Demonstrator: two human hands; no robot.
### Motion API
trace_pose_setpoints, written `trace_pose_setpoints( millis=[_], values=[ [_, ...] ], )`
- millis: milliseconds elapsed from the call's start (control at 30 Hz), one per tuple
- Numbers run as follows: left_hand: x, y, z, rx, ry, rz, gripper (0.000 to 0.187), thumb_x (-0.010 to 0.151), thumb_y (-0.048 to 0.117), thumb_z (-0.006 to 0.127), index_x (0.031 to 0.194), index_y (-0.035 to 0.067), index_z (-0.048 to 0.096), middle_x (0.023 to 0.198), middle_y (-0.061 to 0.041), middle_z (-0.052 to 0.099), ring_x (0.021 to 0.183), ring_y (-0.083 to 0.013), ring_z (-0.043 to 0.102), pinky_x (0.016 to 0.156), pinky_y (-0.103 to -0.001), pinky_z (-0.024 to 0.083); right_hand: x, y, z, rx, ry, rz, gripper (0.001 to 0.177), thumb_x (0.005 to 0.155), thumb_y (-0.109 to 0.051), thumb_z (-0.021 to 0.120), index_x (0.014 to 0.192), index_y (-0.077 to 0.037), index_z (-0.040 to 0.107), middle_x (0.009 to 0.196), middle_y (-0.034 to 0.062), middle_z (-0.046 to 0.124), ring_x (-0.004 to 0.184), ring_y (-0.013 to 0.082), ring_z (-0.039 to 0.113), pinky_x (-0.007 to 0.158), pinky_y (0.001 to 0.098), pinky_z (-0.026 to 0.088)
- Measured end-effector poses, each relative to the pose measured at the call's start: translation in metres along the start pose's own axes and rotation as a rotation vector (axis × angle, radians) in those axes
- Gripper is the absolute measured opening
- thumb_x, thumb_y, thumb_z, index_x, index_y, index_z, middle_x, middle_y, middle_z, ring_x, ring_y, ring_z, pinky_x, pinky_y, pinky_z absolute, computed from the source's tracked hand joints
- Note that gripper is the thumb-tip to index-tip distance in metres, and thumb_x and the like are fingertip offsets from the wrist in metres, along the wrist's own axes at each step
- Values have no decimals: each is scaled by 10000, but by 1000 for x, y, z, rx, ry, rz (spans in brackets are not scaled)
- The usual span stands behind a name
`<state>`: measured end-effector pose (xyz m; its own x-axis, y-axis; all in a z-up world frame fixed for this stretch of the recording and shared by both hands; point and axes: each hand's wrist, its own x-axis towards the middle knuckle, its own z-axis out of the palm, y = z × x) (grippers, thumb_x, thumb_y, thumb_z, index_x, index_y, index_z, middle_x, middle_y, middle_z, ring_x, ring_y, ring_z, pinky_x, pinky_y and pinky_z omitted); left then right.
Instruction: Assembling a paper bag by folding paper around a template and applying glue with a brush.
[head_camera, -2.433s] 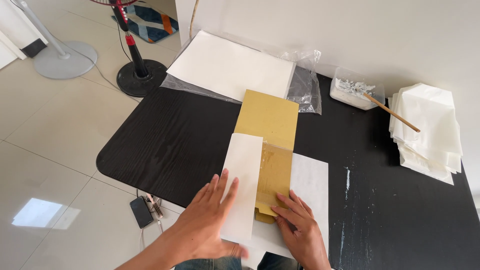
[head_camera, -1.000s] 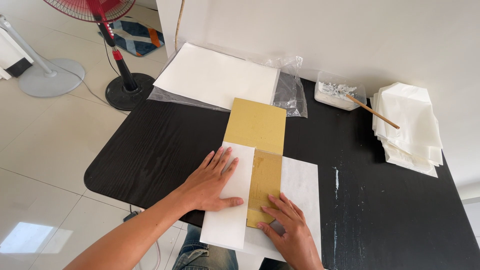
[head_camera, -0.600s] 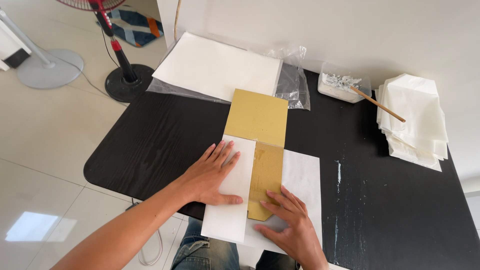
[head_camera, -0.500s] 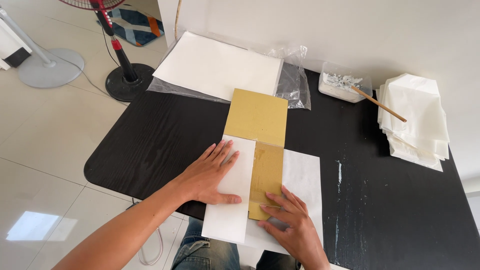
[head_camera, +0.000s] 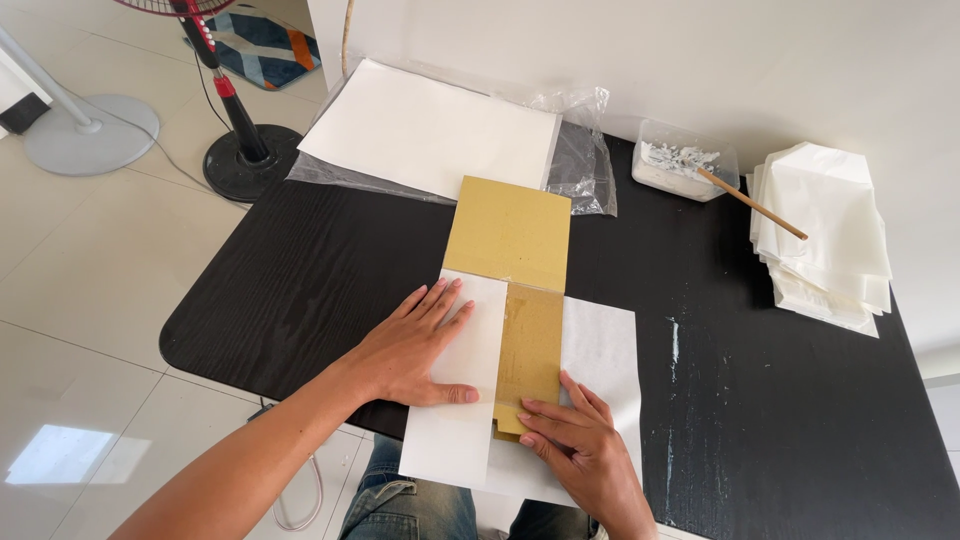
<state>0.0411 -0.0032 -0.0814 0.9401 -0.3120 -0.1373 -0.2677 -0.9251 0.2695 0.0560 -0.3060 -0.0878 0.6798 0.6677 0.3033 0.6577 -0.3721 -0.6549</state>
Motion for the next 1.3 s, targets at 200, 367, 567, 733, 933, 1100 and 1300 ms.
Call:
trace_pose_setpoints(
  millis=[200, 367, 567, 733, 933, 1100, 1300],
  values=[
    [1, 0, 1, 15, 6, 3, 1225, 862, 904, 425, 1626, 24, 49, 1694, -253, -81, 1572, -350, -95, 1237, -484, -49, 0, 4, 1, 56, 9, 6, 253, 848, -220, 803, 1090, -160, 848, 1184, 18, 823, 1455, 366, 464, 1181, 439, 325],
    [1, 2, 1, 48, 4, -3, 1253, 847, 928, 427, 1628, 28, 38, 1692, -258, -88, 1569, -359, -101, 1235, -493, -45, 0, 6, 2, 22, 4, 11, 287, 748, -237, 905, 1020, -155, 868, 1185, -4, 822, 1450, 329, 471, 1177, 431, 344],
    [2, 14, -8, 97, -97, -67, 1331, 786, 972, 403, 1631, 45, -43, 1694, -250, -146, 1566, -370, -153, 1240, -501, -72, 8, -2, -4, 23, -92, 137, 321, 735, -258, 919, 1046, -190, 874, 1178, -40, 834, 1468, 263, 454, 1204, 372, 307],
    [1, 21, -17, 102, -144, -92, 1409, 729, 998, 431, 1628, 37, -73, 1691, -256, -176, 1565, -373, -191, 1247, -487, -90, 16, -17, -16, 26, -268, 223, 400, 803, -250, 870, 1195, -205, 811, 1312, -62, 777, 1542, 272, 300, 1254, 388, 207],
    [-1, 22, -17, 97, -119, -81, 1456, 675, 1021, 424, 1628, 27, -48, 1688, -269, -162, 1566, -385, -172, 1246, -498, -83, 32, -37, -38, -18, -534, 272, 464, 924, -325, 737, 1366, -201, 670, 1509, -67, 607, 1592, 277, 125, 1275, 434, 119],
    [-3, 20, -14, 115, -82, -35, 1440, 679, 1009, 432, 1630, 33, -33, 1688, -266, -152, 1554, -422, -181, 1239, -526, -91, 59, -50, -55, -242, -671, 384, 512, 931, -491, 637, 1409, -307, 618, 1536, -119, 574, 1462, 141, 474, 1176, 411, 362],
    [-13, 43, -51, 127, -185, -104, 1428, 620, 1016, 442, 1660, 102, 95, 1722, -207, 79, 1596, -381, 34, 1291, -510, -49, 132, -49, -30, -266, -440, 475, 343, 982, -448, 643, 1036, -137, 778, 951, 74, 765, 1006, 302, 738, 888, 415, 568]
  ],
)
